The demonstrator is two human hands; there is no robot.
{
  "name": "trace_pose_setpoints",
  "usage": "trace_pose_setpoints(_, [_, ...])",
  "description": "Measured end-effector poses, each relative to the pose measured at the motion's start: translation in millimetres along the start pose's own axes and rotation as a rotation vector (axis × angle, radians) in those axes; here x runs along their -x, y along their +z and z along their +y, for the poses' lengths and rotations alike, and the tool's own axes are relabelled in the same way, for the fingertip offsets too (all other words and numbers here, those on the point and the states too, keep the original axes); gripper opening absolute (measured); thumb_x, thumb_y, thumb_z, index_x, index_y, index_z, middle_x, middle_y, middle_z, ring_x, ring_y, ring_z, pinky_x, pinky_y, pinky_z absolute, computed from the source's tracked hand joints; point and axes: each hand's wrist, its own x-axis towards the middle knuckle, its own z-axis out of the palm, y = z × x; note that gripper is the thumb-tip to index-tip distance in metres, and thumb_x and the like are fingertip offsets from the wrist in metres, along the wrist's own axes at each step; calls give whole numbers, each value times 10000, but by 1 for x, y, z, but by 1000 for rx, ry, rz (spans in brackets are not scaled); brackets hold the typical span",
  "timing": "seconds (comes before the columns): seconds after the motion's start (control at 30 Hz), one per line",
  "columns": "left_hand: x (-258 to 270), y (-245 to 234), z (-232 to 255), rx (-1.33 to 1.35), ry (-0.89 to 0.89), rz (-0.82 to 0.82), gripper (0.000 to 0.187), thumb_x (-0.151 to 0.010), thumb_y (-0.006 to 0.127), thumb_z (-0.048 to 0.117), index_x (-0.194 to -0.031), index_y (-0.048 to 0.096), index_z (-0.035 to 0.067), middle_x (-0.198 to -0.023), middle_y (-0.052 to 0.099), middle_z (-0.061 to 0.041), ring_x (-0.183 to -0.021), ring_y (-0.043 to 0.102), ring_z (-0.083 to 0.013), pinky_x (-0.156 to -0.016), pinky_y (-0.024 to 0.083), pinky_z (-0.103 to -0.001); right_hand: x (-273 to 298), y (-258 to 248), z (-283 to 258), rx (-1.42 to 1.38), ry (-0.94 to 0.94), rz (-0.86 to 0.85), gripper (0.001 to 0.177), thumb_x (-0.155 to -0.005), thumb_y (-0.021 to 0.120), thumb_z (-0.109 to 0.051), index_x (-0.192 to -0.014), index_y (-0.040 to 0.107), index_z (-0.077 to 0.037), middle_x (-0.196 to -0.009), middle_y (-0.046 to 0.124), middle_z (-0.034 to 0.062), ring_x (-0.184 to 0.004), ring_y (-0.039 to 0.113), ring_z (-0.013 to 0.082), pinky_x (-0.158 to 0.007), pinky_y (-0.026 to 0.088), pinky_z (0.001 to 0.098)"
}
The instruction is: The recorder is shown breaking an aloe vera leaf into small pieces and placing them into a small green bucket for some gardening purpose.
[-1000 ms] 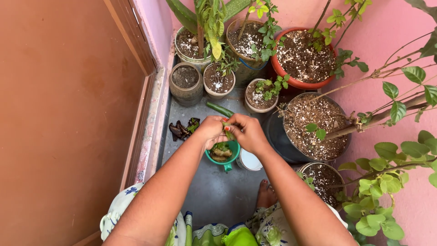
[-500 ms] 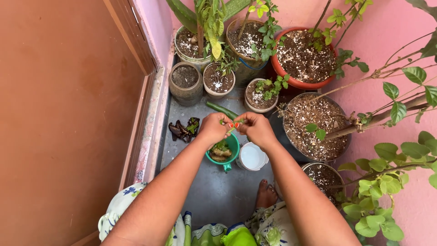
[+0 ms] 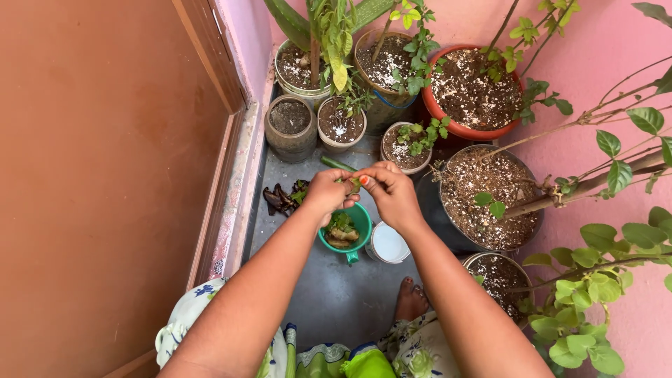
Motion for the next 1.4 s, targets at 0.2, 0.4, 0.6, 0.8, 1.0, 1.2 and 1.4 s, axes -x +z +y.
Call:
trace_pose_setpoints(0.2, [-13, -5, -6, -109, 65, -71, 227, -966, 583, 31, -1154, 708, 31, -980, 752, -76, -808, 709, -125, -653, 570, -236, 0, -1, -4, 28, 386, -47, 221, -881, 753, -95, -1099, 723, -77, -802, 657, 8, -705, 596, 87, -647, 510, 280])
trace_pose_setpoints(0.4, [-12, -7, -7, -112, 143, -123, 173, -942, 696, 85, -1101, 704, 17, -959, 751, -61, -830, 714, -125, -670, 556, -245, -2, -6, -5, 257, 349, -86, 228, -838, 810, -134, -1049, 753, -68, -799, 659, 78, -672, 641, 163, -646, 528, 340])
trace_pose_setpoints(0.6, [20, 5, 14, -420, 379, 52, 131, -831, 787, 49, -951, 745, 15, -863, 757, -65, -747, 692, -122, -656, 554, -279, 1, -6, -7, 375, 200, -143, 237, -858, 773, -187, -1058, 751, -63, -907, 692, 158, -816, 690, 338, -722, 529, 436])
trace_pose_setpoints(0.8, [37, 12, 33, -577, 350, 148, 68, -831, 794, 57, -876, 752, 27, -825, 764, -86, -706, 686, -110, -639, 543, -277, 7, -3, -6, 500, 118, -269, 206, -950, 647, -228, -987, 672, -27, -918, 648, 181, -911, 640, 413, -773, 502, 510])
trace_pose_setpoints(1.0, [-24, -7, -25, -169, 152, 20, 37, -870, 699, -27, -905, 709, -18, -782, 726, -91, -633, 661, -133, -574, 553, -280, 17, 1, -16, 720, -93, -232, 50, -860, 642, -98, -858, 644, -48, -876, 661, 116, -881, 623, 338, -804, 505, 452])
trace_pose_setpoints(1.2, [-16, -10, -19, -36, -57, 9, 52, -895, 671, -45, -920, 673, 1, -799, 695, -70, -640, 668, -147, -570, 556, -265, 23, 5, -28, 817, -282, -169, 127, -763, 662, -82, -890, 656, -76, -870, 626, 74, -870, 595, 290, -737, 476, 424])
trace_pose_setpoints(1.4, [-15, -15, -18, -21, -188, -17, 67, -893, 651, -51, -927, 672, 3, -786, 672, -67, -622, 641, -151, -552, 536, -266, 35, 5, -21, 873, -391, -160, 172, -727, 675, -77, -895, 650, -106, -863, 612, 49, -881, 585, 262, -740, 471, 406])
